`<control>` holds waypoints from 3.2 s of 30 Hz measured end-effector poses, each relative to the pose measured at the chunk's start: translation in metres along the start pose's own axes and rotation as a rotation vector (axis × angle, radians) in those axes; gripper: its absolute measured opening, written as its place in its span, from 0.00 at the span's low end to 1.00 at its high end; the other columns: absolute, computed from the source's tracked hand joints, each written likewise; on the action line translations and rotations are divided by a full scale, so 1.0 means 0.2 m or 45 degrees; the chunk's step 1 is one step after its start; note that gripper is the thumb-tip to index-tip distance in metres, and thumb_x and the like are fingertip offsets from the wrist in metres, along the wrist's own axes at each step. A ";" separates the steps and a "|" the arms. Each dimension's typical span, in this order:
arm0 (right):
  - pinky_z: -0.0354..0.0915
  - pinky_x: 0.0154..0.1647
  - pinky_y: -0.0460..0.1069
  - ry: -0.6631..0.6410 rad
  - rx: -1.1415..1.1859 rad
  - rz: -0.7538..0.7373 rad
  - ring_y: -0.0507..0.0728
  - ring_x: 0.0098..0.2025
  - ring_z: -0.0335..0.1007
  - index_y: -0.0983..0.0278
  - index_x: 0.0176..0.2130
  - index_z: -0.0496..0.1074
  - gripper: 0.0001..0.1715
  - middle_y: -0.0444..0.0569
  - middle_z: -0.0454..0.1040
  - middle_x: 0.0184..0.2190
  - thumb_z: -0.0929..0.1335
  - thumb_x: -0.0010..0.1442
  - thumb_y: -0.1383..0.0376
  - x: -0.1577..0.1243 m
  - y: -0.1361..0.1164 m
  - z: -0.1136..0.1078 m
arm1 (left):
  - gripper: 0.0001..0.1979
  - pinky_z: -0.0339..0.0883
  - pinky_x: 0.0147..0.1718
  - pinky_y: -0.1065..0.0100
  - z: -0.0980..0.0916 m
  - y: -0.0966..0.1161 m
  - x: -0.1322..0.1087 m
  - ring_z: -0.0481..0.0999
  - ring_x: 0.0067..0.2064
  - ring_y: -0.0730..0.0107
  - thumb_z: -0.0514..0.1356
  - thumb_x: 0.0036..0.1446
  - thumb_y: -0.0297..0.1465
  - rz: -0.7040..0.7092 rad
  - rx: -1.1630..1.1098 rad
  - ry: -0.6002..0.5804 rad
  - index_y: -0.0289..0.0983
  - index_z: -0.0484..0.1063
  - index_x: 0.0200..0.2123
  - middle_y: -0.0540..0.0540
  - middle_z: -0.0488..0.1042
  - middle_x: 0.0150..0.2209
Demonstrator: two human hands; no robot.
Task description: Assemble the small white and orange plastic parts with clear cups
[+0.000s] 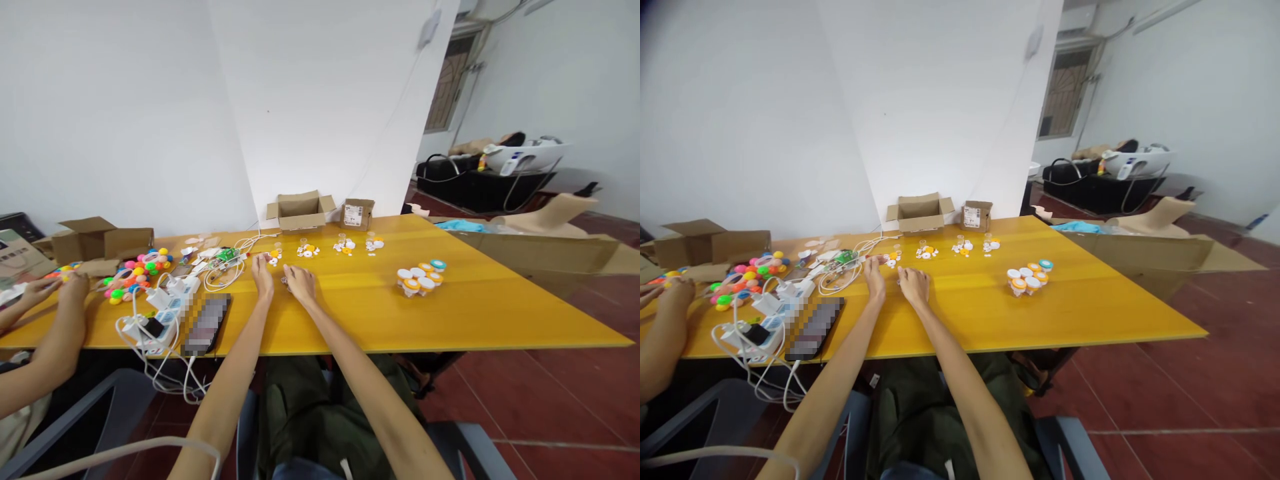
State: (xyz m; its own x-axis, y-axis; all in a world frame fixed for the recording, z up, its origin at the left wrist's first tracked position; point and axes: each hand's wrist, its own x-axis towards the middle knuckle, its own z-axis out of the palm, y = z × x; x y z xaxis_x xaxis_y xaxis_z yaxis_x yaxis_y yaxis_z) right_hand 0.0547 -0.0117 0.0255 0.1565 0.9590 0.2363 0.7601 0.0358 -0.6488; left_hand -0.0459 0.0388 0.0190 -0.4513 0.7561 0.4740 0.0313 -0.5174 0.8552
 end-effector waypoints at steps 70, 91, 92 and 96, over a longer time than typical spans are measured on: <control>0.68 0.49 0.54 0.200 1.221 -0.057 0.60 0.41 0.76 0.60 0.30 0.74 0.31 0.51 0.80 0.32 0.56 0.65 0.44 -0.04 0.17 0.10 | 0.13 0.63 0.55 0.54 0.01 0.03 -0.06 0.72 0.49 0.56 0.54 0.65 0.43 0.555 0.332 -0.510 0.42 0.72 0.39 0.41 0.75 0.41; 0.56 0.56 0.60 0.581 -0.988 -0.548 0.68 0.53 0.66 0.67 0.47 0.74 0.17 0.63 0.76 0.47 0.60 0.66 0.68 -0.28 0.81 -0.64 | 0.09 0.67 0.48 0.61 0.06 0.00 -0.22 0.73 0.45 0.62 0.50 0.69 0.31 0.951 0.756 -1.371 0.41 0.70 0.42 0.44 0.74 0.42; 0.56 0.55 0.60 0.636 -1.024 -0.513 0.68 0.53 0.66 0.68 0.46 0.74 0.17 0.64 0.76 0.47 0.60 0.66 0.68 -0.29 0.84 -0.67 | 0.09 0.67 0.49 0.60 0.06 -0.01 -0.22 0.73 0.45 0.61 0.51 0.68 0.32 0.932 0.761 -1.390 0.41 0.70 0.42 0.44 0.74 0.42; 0.56 0.56 0.60 0.808 -1.079 -0.420 0.68 0.57 0.63 0.68 0.52 0.72 0.19 0.63 0.75 0.51 0.61 0.65 0.66 -0.37 0.94 -0.69 | 0.08 0.66 0.51 0.59 0.06 -0.03 -0.22 0.72 0.48 0.60 0.52 0.67 0.32 0.860 0.770 -1.418 0.42 0.71 0.43 0.44 0.73 0.44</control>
State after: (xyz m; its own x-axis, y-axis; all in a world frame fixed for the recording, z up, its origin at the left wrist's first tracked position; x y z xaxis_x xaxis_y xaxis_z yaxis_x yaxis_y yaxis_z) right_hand 0.2732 -0.1145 -0.0128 -0.0229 0.6108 0.7915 0.9714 -0.1735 0.1621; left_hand -0.0151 0.0139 -0.0042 0.7140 0.4993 0.4908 0.4489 -0.8644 0.2263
